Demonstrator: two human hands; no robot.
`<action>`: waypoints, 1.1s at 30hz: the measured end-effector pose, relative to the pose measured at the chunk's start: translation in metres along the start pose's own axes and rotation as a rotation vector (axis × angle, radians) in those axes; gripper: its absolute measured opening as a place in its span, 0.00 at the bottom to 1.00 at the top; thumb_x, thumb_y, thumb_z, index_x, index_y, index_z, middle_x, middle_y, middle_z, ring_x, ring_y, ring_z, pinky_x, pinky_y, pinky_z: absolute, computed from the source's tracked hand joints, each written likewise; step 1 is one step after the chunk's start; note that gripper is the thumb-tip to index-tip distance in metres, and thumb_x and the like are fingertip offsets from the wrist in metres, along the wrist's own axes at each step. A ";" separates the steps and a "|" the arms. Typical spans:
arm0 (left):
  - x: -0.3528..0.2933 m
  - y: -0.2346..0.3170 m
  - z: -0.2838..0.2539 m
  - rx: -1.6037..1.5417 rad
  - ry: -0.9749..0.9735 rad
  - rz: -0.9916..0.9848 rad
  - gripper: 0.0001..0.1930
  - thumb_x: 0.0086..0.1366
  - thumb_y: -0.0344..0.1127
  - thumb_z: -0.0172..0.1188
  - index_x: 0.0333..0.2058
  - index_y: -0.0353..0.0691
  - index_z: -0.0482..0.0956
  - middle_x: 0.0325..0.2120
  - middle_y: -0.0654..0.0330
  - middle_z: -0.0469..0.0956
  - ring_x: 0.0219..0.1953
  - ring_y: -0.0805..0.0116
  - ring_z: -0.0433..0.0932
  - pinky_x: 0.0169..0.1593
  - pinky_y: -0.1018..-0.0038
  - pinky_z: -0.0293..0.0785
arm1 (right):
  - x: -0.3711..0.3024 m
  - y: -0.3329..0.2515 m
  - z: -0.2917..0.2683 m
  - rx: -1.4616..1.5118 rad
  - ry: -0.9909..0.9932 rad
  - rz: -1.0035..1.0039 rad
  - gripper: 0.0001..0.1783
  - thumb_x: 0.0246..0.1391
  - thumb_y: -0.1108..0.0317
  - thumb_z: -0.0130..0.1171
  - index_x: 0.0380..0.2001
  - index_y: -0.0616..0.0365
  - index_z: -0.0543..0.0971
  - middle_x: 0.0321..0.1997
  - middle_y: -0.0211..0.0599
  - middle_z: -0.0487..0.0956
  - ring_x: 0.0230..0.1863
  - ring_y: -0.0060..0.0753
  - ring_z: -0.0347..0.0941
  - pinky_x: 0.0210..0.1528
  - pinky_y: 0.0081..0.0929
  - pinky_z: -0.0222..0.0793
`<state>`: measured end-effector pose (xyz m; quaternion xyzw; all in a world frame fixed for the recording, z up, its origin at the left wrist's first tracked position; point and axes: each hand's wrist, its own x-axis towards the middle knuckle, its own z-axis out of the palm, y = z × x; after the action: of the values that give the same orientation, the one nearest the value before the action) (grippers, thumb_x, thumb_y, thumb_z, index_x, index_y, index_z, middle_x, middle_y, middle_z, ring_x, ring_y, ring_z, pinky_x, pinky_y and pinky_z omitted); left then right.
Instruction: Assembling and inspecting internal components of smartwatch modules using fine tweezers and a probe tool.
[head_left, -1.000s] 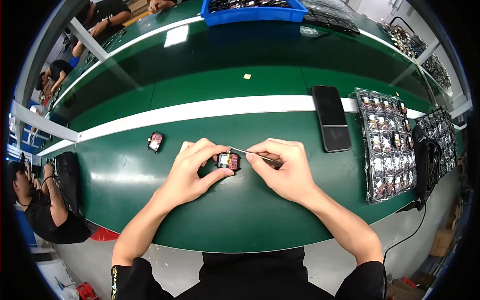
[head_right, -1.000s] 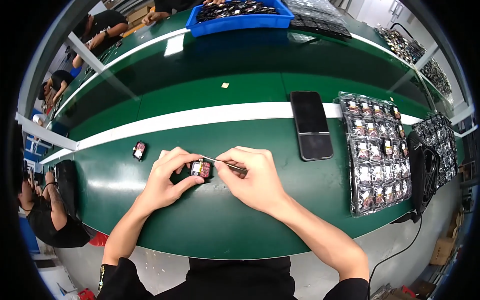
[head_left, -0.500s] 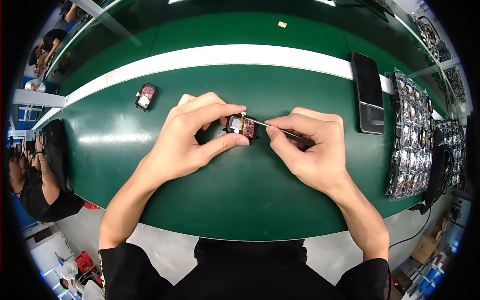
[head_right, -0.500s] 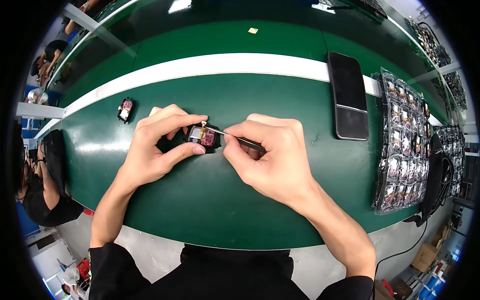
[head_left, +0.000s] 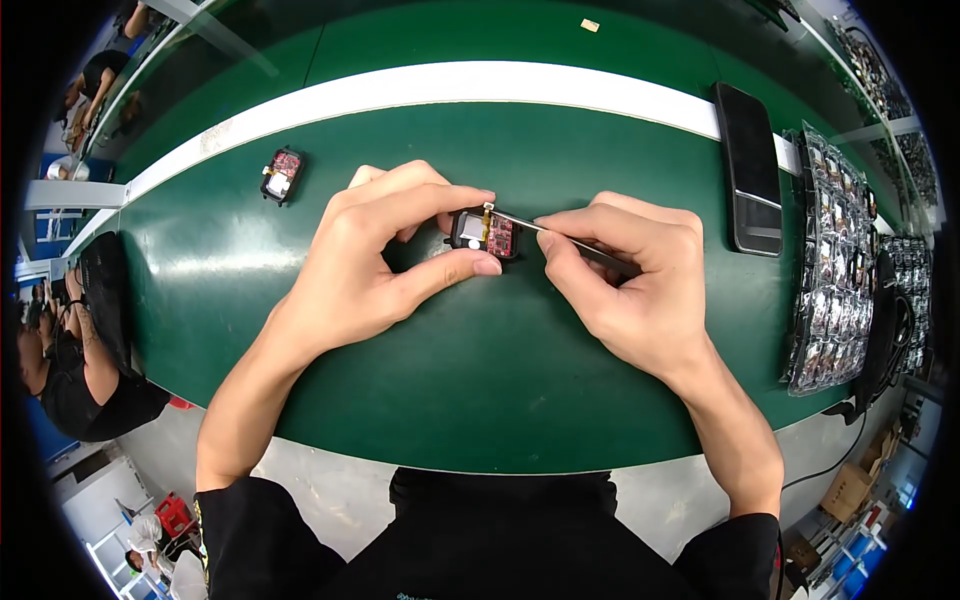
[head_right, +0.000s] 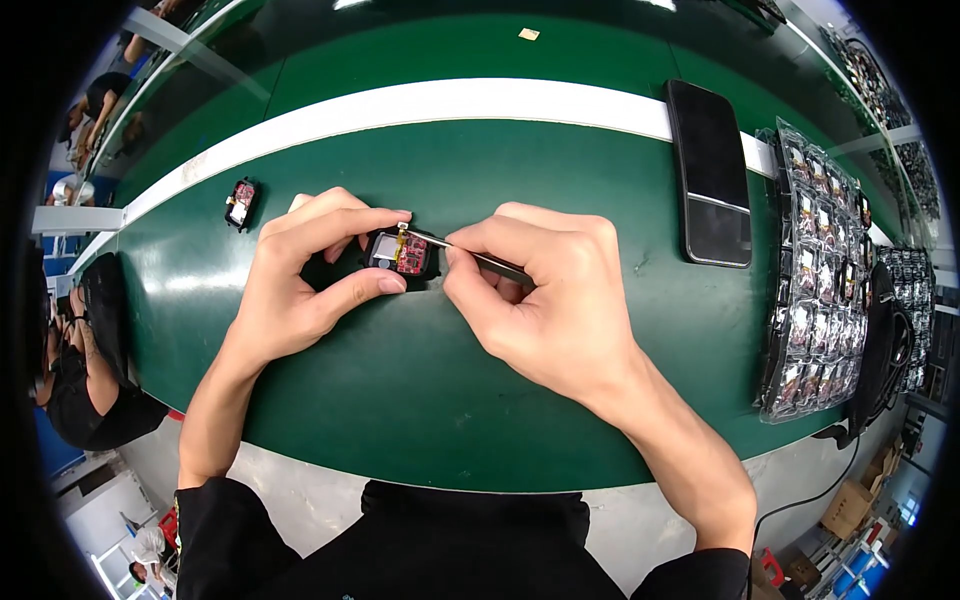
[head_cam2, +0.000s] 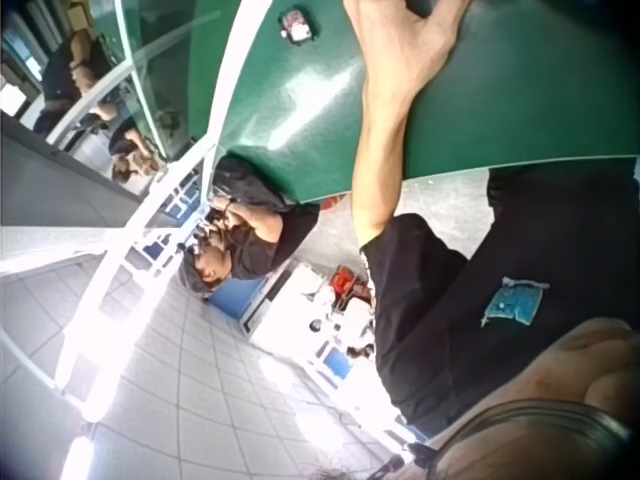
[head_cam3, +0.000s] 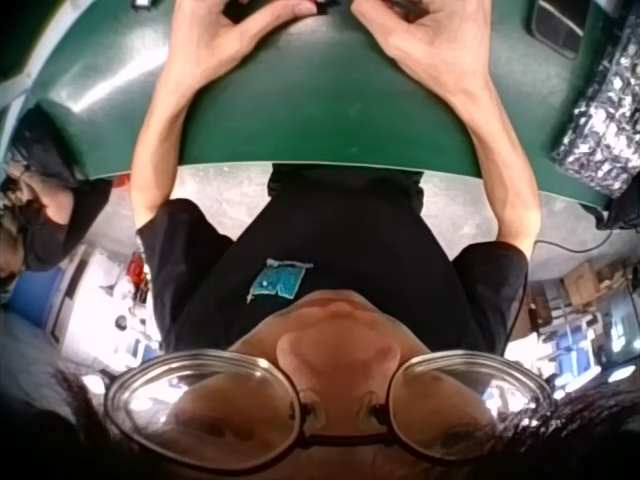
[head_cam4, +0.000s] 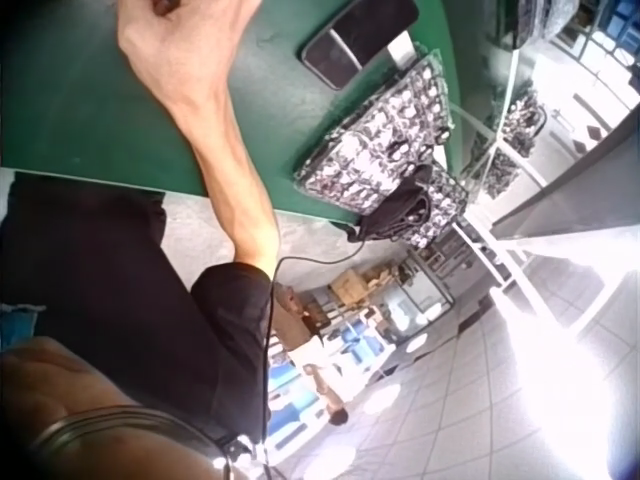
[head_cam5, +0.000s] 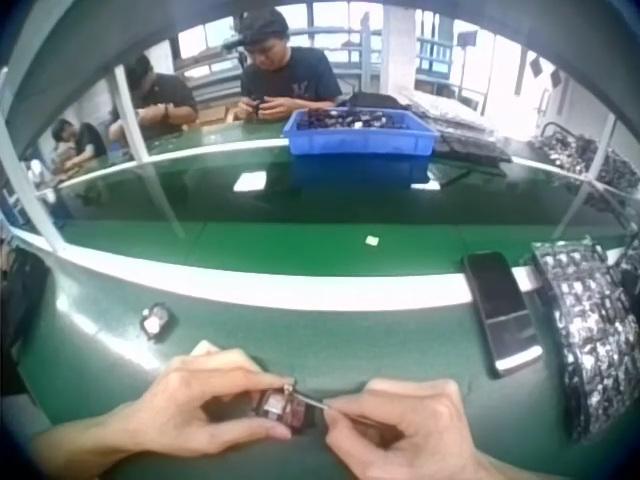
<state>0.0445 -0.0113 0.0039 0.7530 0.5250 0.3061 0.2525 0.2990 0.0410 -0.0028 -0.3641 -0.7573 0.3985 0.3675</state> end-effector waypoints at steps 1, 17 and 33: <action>0.000 -0.001 0.001 -0.003 -0.003 -0.001 0.26 0.56 0.36 0.84 0.54 0.39 0.91 0.33 0.64 0.82 0.32 0.69 0.66 0.43 0.69 0.61 | 0.000 0.001 0.000 -0.008 -0.007 -0.015 0.04 0.56 0.82 0.71 0.35 0.66 0.91 0.21 0.31 0.80 0.18 0.16 0.71 0.21 0.22 0.60; 0.001 0.000 0.000 0.031 -0.014 -0.011 0.27 0.56 0.36 0.84 0.55 0.38 0.91 0.34 0.64 0.83 0.32 0.69 0.68 0.43 0.70 0.63 | 0.001 -0.001 -0.002 0.013 -0.028 0.027 0.02 0.55 0.80 0.70 0.32 0.65 0.89 0.21 0.35 0.82 0.18 0.22 0.73 0.21 0.26 0.63; 0.004 -0.007 -0.005 -0.021 -0.050 0.024 0.25 0.57 0.38 0.85 0.54 0.43 0.92 0.31 0.66 0.80 0.29 0.70 0.65 0.40 0.68 0.59 | 0.002 -0.001 -0.003 0.011 -0.050 0.004 0.01 0.54 0.81 0.69 0.30 0.66 0.88 0.21 0.35 0.81 0.18 0.22 0.74 0.21 0.25 0.64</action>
<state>0.0379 -0.0047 0.0034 0.7639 0.5063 0.2956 0.2697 0.3002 0.0431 -0.0003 -0.3533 -0.7634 0.4125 0.3496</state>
